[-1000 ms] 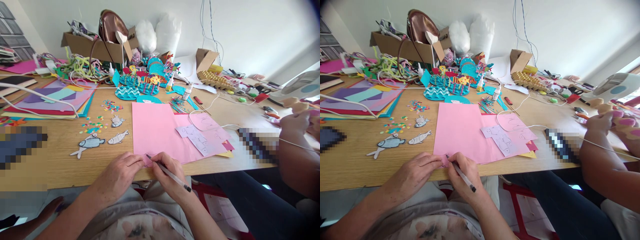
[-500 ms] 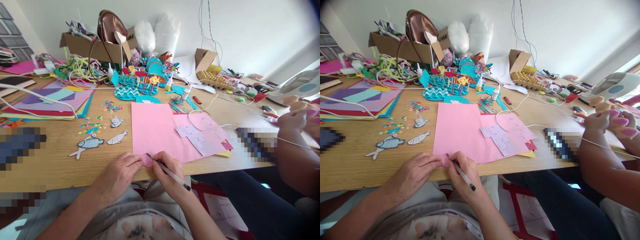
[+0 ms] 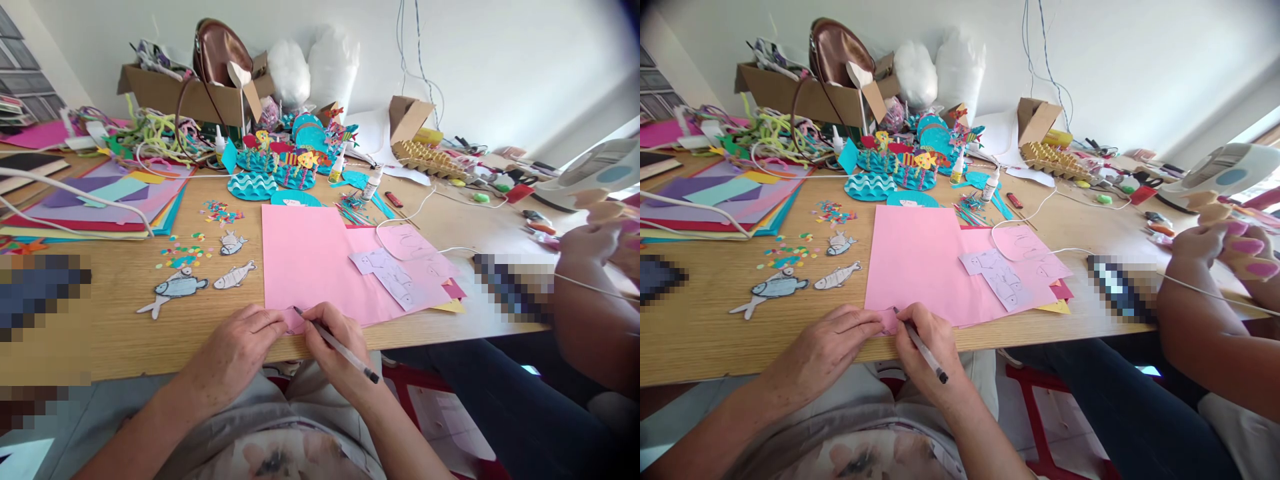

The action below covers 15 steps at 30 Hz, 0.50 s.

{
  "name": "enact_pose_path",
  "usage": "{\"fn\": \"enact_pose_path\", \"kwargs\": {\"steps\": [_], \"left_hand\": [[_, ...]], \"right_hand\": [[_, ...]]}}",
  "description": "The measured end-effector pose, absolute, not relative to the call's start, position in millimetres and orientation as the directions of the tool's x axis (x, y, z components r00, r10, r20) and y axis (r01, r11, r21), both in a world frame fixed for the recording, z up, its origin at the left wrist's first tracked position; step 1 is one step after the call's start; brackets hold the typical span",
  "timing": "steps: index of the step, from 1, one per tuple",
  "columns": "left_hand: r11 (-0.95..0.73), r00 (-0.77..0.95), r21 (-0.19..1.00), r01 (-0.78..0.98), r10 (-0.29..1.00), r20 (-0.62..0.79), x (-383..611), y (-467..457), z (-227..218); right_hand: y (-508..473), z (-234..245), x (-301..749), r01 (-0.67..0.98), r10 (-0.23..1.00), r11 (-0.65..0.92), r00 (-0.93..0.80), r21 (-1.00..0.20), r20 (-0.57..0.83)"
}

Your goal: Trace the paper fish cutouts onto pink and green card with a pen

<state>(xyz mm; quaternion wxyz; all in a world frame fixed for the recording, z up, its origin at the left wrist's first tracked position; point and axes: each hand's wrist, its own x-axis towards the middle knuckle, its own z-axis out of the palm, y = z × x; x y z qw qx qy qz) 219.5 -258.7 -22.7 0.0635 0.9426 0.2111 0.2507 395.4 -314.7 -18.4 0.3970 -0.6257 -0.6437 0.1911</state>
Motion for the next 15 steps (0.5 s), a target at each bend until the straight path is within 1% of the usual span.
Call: {"fn": "enact_pose_path", "kwargs": {"steps": [7, 15], "left_hand": [[-0.898, 0.781, 0.235, 0.373, 0.440, 0.443, 219.9, -258.3, -26.4], [-0.900, 0.786, 0.236, 0.366, 0.435, 0.440, 218.7, -258.9, -25.4]], "right_hand": [[-314.2, -18.6, 395.4, 0.643, 0.959, 0.114, 0.127, -0.757, 0.252], [-315.0, -19.1, 395.9, 0.641, 0.960, 0.139, 0.102, -0.755, 0.262]]}}
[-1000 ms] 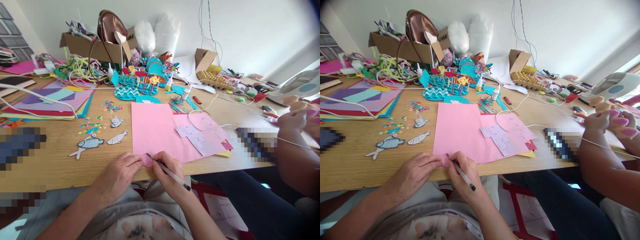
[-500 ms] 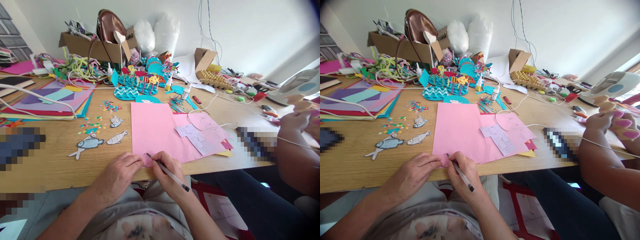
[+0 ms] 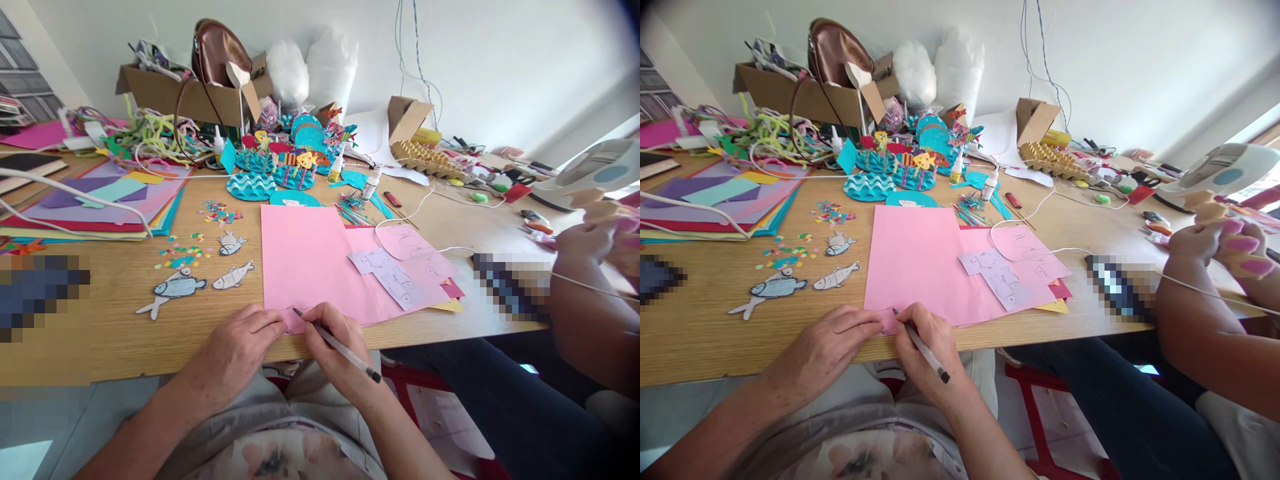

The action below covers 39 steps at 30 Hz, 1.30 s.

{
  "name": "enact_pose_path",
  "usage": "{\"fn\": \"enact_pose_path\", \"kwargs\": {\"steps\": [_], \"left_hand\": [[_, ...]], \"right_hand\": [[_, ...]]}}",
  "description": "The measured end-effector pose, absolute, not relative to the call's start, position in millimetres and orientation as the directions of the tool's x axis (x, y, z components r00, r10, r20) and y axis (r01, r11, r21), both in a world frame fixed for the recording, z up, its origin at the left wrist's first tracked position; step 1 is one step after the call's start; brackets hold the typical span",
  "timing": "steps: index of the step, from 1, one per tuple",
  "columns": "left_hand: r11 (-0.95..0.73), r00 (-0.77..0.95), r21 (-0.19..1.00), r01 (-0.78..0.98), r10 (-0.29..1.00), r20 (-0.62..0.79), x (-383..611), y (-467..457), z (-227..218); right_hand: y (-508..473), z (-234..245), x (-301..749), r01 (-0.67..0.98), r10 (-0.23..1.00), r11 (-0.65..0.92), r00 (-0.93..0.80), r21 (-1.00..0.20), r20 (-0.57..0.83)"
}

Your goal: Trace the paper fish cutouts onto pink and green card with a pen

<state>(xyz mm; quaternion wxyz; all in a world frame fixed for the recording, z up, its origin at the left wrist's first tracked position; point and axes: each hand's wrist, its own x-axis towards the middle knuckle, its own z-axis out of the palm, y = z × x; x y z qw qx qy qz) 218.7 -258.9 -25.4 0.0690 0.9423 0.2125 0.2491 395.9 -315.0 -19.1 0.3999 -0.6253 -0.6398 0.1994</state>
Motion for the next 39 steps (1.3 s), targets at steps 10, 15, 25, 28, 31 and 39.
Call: {"fn": "enact_pose_path", "kwargs": {"steps": [10, 15, 25, 28, 31, 39], "left_hand": [[-0.902, 0.791, 0.229, 0.366, 0.431, 0.435, 218.2, -259.7, -23.7], [-0.902, 0.789, 0.246, 0.354, 0.430, 0.440, 218.1, -259.1, -24.6], [-0.900, 0.784, 0.250, 0.356, 0.433, 0.444, 219.0, -259.1, -24.6], [-0.900, 0.784, 0.250, 0.356, 0.433, 0.444, 219.5, -258.8, -24.6], [-0.899, 0.778, 0.255, 0.357, 0.437, 0.452, 219.8, -258.5, -25.3], [-0.906, 0.782, 0.229, 0.355, 0.422, 0.458, 218.3, -259.5, -25.4]], "right_hand": [[-314.9, -18.7, 395.7, 0.661, 0.955, 0.130, 0.117, -0.739, 0.274], [-314.2, -19.2, 395.9, 0.654, 0.956, 0.133, 0.113, -0.745, 0.270], [-314.2, -22.0, 397.0, 0.645, 0.956, 0.129, 0.122, -0.753, 0.267], [-314.2, -21.2, 396.3, 0.647, 0.956, 0.144, 0.105, -0.749, 0.275], [-314.4, -20.4, 395.9, 0.653, 0.958, 0.147, 0.093, -0.743, 0.272], [-313.5, -21.8, 396.2, 0.650, 0.958, 0.146, 0.095, -0.746, 0.270]]}}
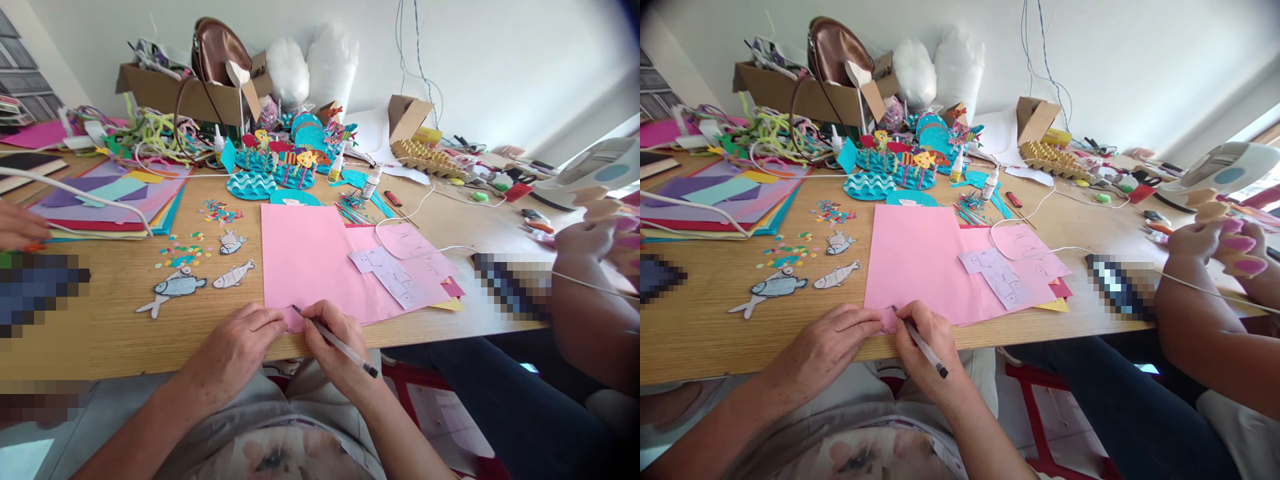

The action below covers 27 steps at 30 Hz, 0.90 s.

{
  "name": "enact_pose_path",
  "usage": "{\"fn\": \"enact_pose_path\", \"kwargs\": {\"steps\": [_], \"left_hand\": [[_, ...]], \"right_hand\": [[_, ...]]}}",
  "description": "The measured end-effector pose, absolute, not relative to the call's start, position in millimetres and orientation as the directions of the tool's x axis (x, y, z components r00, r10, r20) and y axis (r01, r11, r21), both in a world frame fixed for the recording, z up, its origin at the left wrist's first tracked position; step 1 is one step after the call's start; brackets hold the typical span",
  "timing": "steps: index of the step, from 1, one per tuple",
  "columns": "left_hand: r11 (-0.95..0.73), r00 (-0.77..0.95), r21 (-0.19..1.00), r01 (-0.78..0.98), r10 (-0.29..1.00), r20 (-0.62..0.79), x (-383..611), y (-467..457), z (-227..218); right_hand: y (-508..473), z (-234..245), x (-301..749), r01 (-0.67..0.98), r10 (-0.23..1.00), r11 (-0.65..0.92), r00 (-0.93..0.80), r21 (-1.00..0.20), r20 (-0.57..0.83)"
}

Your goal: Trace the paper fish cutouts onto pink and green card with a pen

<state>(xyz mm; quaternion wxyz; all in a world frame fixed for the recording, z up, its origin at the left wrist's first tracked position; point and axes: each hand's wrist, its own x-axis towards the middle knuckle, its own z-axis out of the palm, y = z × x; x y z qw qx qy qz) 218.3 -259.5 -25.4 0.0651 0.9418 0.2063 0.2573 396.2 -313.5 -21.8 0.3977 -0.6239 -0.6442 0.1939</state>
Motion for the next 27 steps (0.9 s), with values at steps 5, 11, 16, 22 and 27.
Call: {"fn": "enact_pose_path", "kwargs": {"steps": [5, 11, 16, 22, 27], "left_hand": [[-0.906, 0.785, 0.231, 0.354, 0.422, 0.454, 219.6, -258.1, -26.1], [-0.904, 0.779, 0.229, 0.361, 0.427, 0.459, 219.6, -258.3, -24.6], [-0.900, 0.785, 0.226, 0.373, 0.436, 0.440, 218.6, -259.3, -24.4], [-0.905, 0.797, 0.184, 0.384, 0.425, 0.429, 218.7, -258.6, -24.9], [-0.901, 0.794, 0.200, 0.386, 0.434, 0.425, 219.5, -259.0, -22.7]], "right_hand": [[-313.1, -21.6, 395.8, 0.649, 0.959, 0.139, 0.099, -0.748, 0.264], [-313.4, -19.6, 395.7, 0.659, 0.961, 0.123, 0.107, -0.742, 0.254], [-313.9, -22.6, 397.0, 0.642, 0.959, 0.130, 0.111, -0.756, 0.260], [-312.7, -25.7, 395.9, 0.637, 0.954, 0.099, 0.158, -0.765, 0.255], [-312.8, -21.5, 394.7, 0.653, 0.959, 0.117, 0.122, -0.749, 0.256]]}}
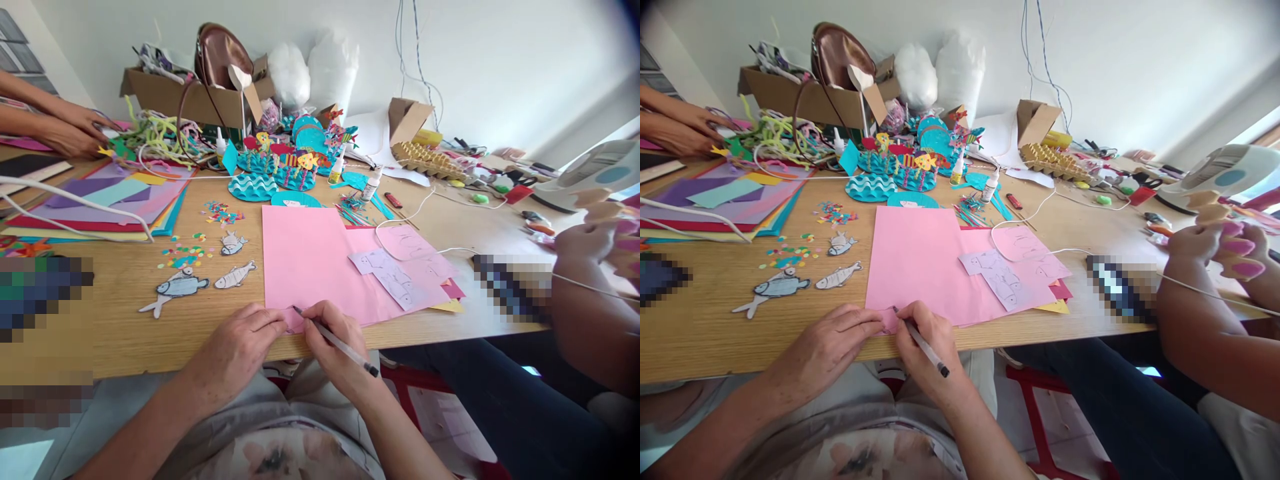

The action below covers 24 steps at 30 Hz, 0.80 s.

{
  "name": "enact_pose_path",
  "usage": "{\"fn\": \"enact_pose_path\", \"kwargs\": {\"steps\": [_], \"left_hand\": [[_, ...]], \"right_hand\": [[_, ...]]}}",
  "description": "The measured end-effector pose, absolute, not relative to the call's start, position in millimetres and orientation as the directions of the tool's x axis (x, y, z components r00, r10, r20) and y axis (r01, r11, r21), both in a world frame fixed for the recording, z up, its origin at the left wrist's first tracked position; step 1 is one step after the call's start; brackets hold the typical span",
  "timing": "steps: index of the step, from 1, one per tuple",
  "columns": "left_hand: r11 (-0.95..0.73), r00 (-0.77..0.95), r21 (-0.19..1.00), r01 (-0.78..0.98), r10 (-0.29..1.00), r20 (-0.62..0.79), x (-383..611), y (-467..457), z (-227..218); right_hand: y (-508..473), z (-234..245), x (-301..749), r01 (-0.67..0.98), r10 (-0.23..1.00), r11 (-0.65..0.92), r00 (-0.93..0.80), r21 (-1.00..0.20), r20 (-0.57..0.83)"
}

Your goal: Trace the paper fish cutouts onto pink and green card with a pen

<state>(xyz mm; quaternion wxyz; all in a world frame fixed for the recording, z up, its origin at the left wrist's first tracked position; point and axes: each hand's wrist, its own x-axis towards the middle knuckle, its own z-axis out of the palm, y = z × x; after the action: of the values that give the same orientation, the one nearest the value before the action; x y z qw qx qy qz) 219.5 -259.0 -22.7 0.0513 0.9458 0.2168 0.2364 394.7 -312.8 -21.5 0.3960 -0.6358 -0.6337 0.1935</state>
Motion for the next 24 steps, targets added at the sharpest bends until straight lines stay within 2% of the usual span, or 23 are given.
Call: {"fn": "enact_pose_path", "kwargs": {"steps": [16, 24], "left_hand": [[-0.879, 0.810, 0.286, 0.381, 0.467, 0.356, 219, -260, -24], [-0.852, 0.791, 0.374, 0.365, 0.496, 0.358, 217, -270, -12]], "right_hand": [[-322, -26, 400, 0.515, 0.955, 0.118, 0.175, -0.849, 0.238], [-327, -25, 410, 0.603, 0.922, 0.171, 0.180, -0.779, 0.342]]}}
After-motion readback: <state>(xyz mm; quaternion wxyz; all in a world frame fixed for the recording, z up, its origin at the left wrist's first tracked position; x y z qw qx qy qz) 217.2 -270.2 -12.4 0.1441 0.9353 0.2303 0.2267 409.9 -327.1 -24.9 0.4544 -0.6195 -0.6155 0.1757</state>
